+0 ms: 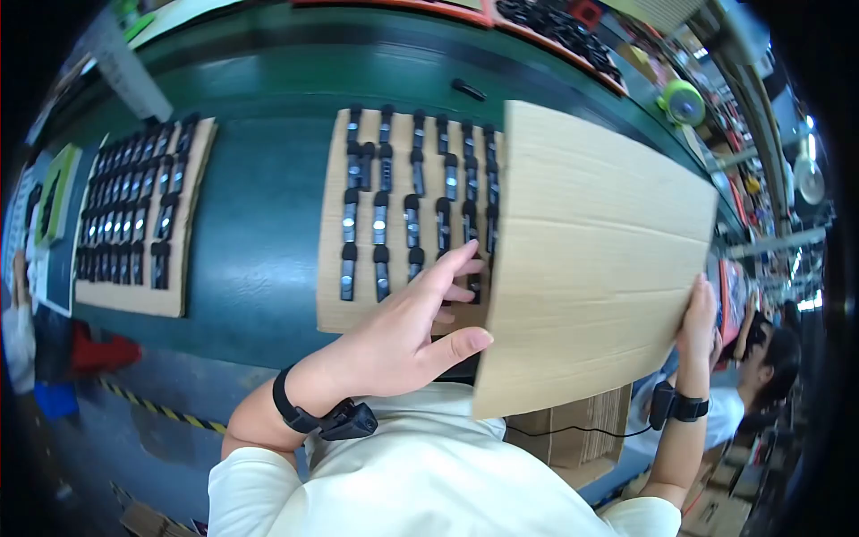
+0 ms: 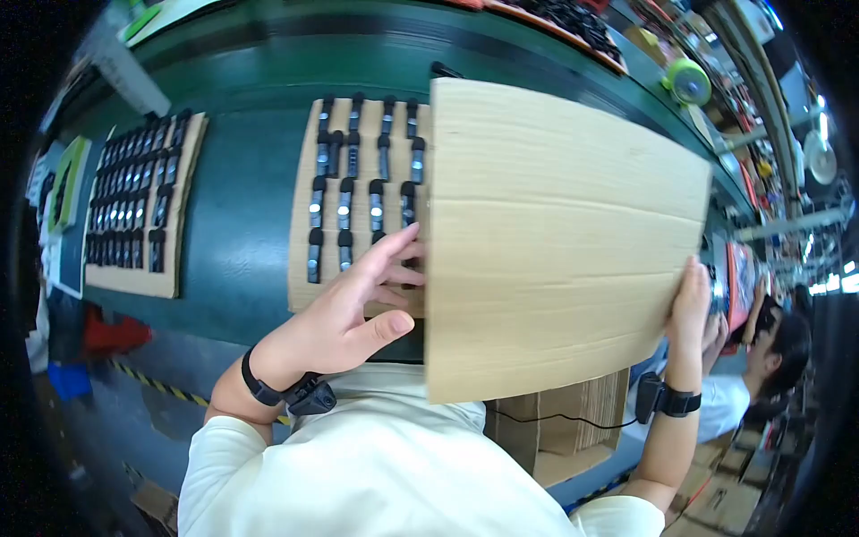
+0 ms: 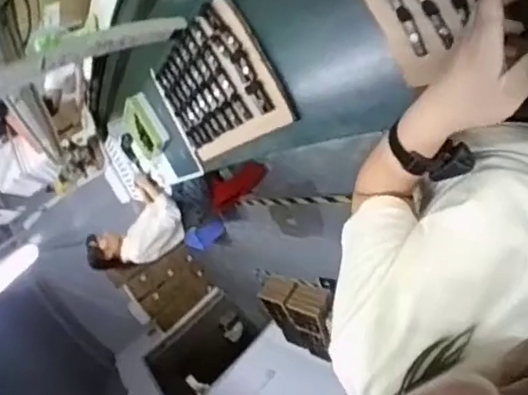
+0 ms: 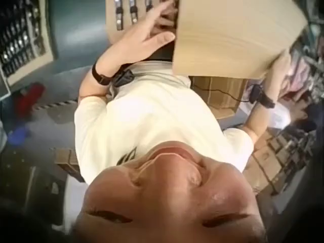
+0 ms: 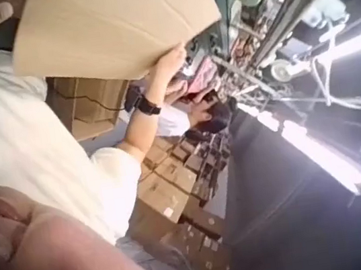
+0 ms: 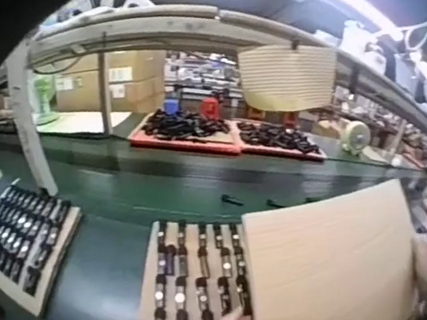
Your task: The person places a cardboard sheet on the table, picks up microphones and receivers from the conveyor belt, and aligns them on the sheet. The person then picks up a microphone and a receiver at a time, presses them together, and returns the assembled units to the sheet.
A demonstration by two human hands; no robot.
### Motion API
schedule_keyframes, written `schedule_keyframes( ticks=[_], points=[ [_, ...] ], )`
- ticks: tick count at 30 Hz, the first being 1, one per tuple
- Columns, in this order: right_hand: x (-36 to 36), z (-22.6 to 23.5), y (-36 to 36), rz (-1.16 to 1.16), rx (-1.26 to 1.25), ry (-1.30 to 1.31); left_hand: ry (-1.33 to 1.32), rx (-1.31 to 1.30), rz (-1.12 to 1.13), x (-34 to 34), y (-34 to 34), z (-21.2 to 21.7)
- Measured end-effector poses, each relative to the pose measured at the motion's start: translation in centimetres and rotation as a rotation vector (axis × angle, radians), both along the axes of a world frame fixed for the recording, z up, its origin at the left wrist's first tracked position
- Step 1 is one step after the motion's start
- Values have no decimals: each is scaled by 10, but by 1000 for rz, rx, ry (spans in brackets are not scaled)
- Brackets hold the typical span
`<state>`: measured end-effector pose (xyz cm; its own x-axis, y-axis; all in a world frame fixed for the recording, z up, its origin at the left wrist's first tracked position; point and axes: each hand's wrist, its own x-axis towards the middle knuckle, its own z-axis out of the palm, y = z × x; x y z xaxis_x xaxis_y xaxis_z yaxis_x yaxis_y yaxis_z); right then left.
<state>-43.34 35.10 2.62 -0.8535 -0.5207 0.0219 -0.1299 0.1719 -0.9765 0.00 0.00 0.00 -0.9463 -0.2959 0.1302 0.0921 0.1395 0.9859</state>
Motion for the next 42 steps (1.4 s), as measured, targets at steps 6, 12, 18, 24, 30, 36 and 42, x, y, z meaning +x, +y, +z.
schedule_keyframes(
  ticks=[6,12,18,24,30,36,42],
  points=[
    [77,-2,-133,190,152,-129,140,133,346,13,-49,-1],
    [112,-12,-190,380,296,-185,-98,-101,608,21,-121,-11],
    [111,-31,-202,372,338,-153,-224,-119,609,25,-125,-23],
    [107,-44,-207,395,297,-130,-235,-62,629,28,-125,-41],
    [105,-69,-199,425,285,3,-284,-196,619,32,-125,-53],
    [128,-76,-202,337,259,-29,-159,-125,611,25,-110,-64],
    [133,-73,-205,386,197,13,-201,-147,518,26,-101,-64]
  ],
)
